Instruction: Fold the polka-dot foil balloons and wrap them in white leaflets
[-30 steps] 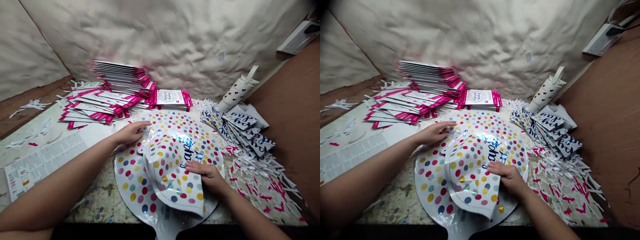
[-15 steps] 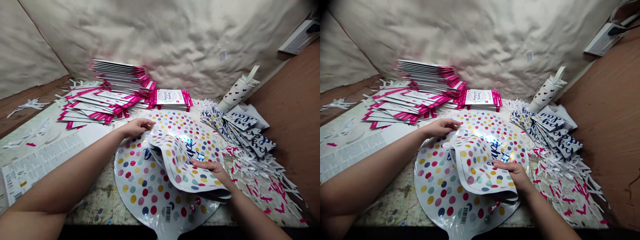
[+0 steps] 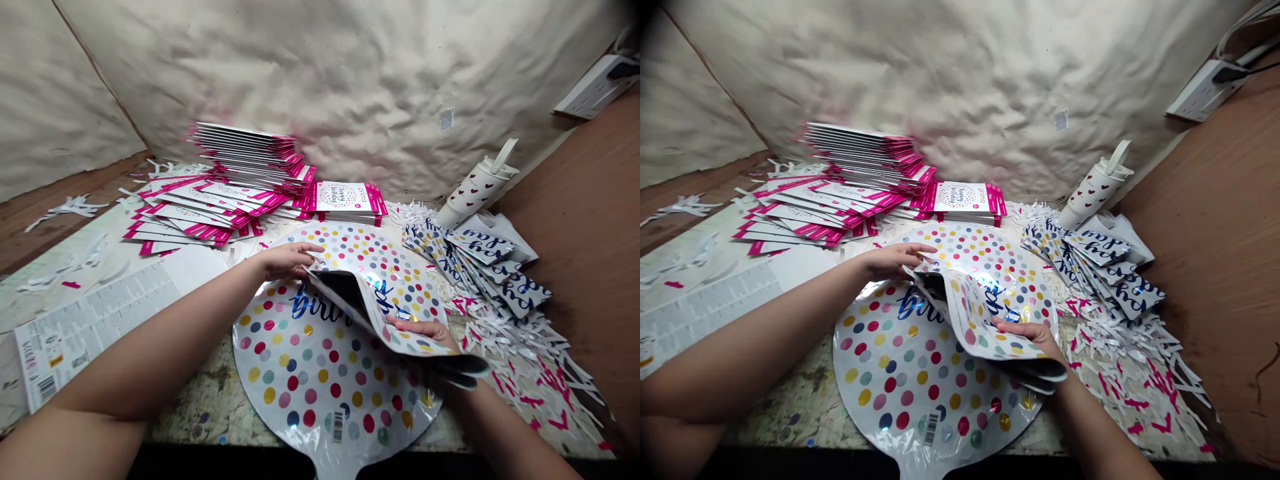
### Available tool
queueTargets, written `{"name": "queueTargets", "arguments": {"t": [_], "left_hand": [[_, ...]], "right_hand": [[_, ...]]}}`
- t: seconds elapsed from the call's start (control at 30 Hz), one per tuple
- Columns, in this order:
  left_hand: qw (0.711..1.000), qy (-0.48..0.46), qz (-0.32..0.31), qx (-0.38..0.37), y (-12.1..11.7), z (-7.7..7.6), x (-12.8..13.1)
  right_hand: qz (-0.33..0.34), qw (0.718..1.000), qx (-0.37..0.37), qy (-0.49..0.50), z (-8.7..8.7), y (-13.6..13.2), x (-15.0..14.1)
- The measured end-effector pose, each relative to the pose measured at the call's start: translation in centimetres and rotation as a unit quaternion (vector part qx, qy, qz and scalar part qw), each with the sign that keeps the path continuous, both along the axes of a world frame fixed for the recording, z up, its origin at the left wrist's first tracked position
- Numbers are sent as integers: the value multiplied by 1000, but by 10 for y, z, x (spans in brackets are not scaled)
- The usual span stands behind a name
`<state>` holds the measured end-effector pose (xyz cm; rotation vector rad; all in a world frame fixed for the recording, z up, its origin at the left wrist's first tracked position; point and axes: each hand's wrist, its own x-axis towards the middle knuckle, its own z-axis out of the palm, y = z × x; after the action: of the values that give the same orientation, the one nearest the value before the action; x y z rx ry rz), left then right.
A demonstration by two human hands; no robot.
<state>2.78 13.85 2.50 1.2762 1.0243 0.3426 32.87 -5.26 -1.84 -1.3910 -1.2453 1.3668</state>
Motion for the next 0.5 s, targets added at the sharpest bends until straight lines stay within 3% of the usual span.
{"name": "queueTargets", "arguments": {"t": [0.1,0.2,0.27,0.4,0.5], "left_hand": [[999,34,42,-8,1,-1,3],[995,84,53,10,1,-6,1],[993,112,35,30,-2,-8,-3],[982,148,24,115,-8,-5,-17],[958,195,66,202,-13,2,-28]], "right_hand": [[79,993,77,-29,3,1,-1],[157,961,194,-123,2,-2,-6],[188,939,233,-172,-2,-5,-9],[196,921,258,-216,-9,-8,-11],[182,917,275,-223,-8,-4,-12]]}}
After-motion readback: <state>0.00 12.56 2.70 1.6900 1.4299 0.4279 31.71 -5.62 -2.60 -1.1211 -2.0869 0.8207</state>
